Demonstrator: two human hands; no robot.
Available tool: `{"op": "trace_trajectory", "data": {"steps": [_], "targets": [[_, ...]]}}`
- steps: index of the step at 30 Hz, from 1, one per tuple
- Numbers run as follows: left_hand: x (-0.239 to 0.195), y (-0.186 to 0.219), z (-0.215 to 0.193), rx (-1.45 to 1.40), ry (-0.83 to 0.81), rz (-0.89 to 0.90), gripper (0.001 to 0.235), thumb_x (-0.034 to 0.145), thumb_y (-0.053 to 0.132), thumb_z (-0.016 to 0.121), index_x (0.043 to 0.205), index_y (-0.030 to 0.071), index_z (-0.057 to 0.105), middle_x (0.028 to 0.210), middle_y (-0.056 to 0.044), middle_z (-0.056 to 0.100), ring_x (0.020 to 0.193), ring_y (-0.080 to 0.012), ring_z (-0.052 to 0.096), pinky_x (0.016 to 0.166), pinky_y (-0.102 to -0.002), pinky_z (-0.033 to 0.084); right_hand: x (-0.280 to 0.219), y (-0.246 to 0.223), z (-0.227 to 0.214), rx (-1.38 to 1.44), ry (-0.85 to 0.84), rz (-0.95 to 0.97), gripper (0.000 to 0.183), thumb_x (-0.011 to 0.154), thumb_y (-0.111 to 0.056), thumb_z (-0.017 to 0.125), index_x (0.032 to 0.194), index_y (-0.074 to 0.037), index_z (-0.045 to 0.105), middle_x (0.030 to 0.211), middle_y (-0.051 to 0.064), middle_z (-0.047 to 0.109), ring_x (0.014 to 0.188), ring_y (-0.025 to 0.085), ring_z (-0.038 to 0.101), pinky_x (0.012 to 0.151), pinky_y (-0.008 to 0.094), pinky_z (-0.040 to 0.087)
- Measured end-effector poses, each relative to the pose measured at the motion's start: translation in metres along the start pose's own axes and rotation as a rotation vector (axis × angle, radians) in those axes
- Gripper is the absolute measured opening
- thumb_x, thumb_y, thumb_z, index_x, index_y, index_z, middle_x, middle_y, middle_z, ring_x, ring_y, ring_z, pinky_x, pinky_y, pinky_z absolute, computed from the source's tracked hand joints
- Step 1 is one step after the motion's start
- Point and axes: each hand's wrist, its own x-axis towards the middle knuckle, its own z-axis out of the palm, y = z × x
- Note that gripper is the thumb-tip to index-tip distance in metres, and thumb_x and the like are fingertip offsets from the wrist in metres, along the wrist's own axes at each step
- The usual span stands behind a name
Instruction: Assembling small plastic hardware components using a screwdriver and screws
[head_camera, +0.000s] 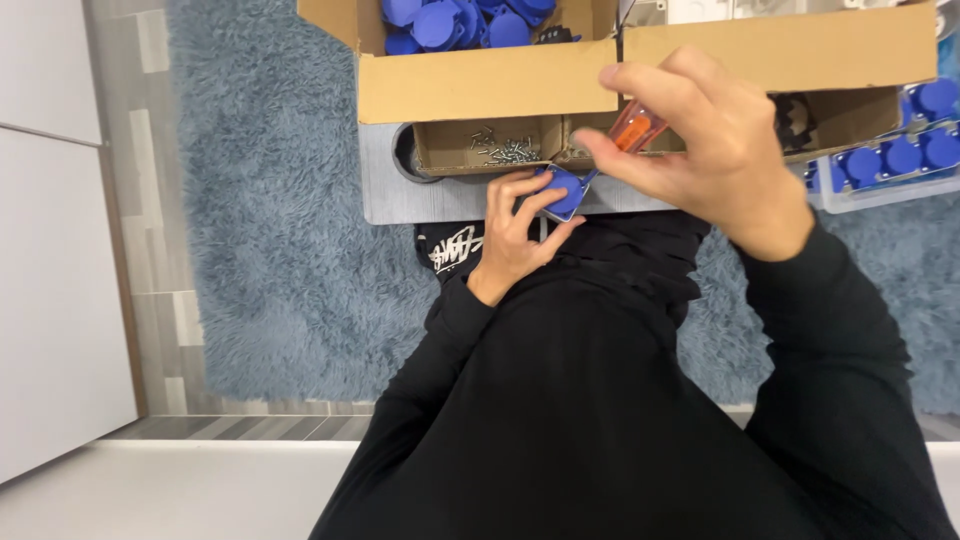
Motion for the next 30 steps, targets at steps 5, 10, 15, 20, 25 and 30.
{"op": "trace_trajectory", "data": {"steps": [5,10,15,20,25,30], "targets": [[0.001,0.0,-0.001,-0.009,0.013,0.007,0.045,0.094,0.033,0.096,0.128,0.018,0.072,0.133,-0.006,0.065,0.121,-0.0315,0.064,0.11,-0.044,0.055,-0.009,0.003,0.019,-0.167,0.113,0.031,0.045,0.11,-0.003,0.099,0.135,0.003,0.062,0.109,0.013,0.076,0.074,0.024,0.062,0.06,0.035,0.047],[-0.001,-0.003,0.0,-0.003,-0.003,0.007,0.046,0.095,0.034,0.095,0.13,0.018,0.071,0.134,-0.006,0.064,0.121,-0.0319,0.064,0.109,-0.045,0.054,0.011,-0.009,-0.019,0.19,-0.082,0.084,0.049,0.112,-0.009,0.09,0.149,0.003,0.059,0.135,0.031,0.055,0.119,0.041,0.063,0.103,0.049,0.057],[0.002,-0.002,0.0,-0.001,0.011,0.03,0.045,0.094,0.034,0.096,0.127,0.016,0.072,0.133,-0.007,0.064,0.122,-0.033,0.064,0.11,-0.045,0.055,0.027,-0.015,-0.053,0.539,-0.304,0.168,0.057,0.106,0.014,0.069,0.158,0.005,0.048,0.149,0.028,0.065,0.13,0.037,0.077,0.114,0.043,0.067],[0.0,-0.003,0.001,0.005,0.004,0.021,0.046,0.093,0.034,0.097,0.127,0.016,0.072,0.133,-0.006,0.063,0.123,-0.0334,0.062,0.11,-0.046,0.056,0.018,-0.01,-0.044,0.398,-0.249,0.14,0.048,0.105,0.002,0.086,0.148,0.005,0.064,0.124,0.02,0.079,0.111,0.031,0.079,0.101,0.039,0.064],[0.003,-0.001,-0.002,0.006,0.003,0.039,0.046,0.093,0.031,0.097,0.127,0.015,0.071,0.132,-0.008,0.064,0.121,-0.035,0.064,0.108,-0.047,0.056,0.006,-0.005,-0.017,0.174,-0.057,0.079,0.045,0.111,-0.004,0.1,0.139,0.004,0.066,0.119,0.023,0.07,0.086,0.023,0.071,0.077,0.034,0.062],[0.003,0.0,-0.003,0.004,-0.017,0.035,0.046,0.094,0.031,0.097,0.128,0.015,0.071,0.133,-0.009,0.064,0.122,-0.0355,0.064,0.109,-0.047,0.055,-0.017,0.004,0.006,-0.07,0.066,0.05,0.045,0.116,-0.012,0.105,0.133,0.006,0.067,0.103,0.017,0.074,0.084,0.027,0.065,0.068,0.036,0.053]]}}
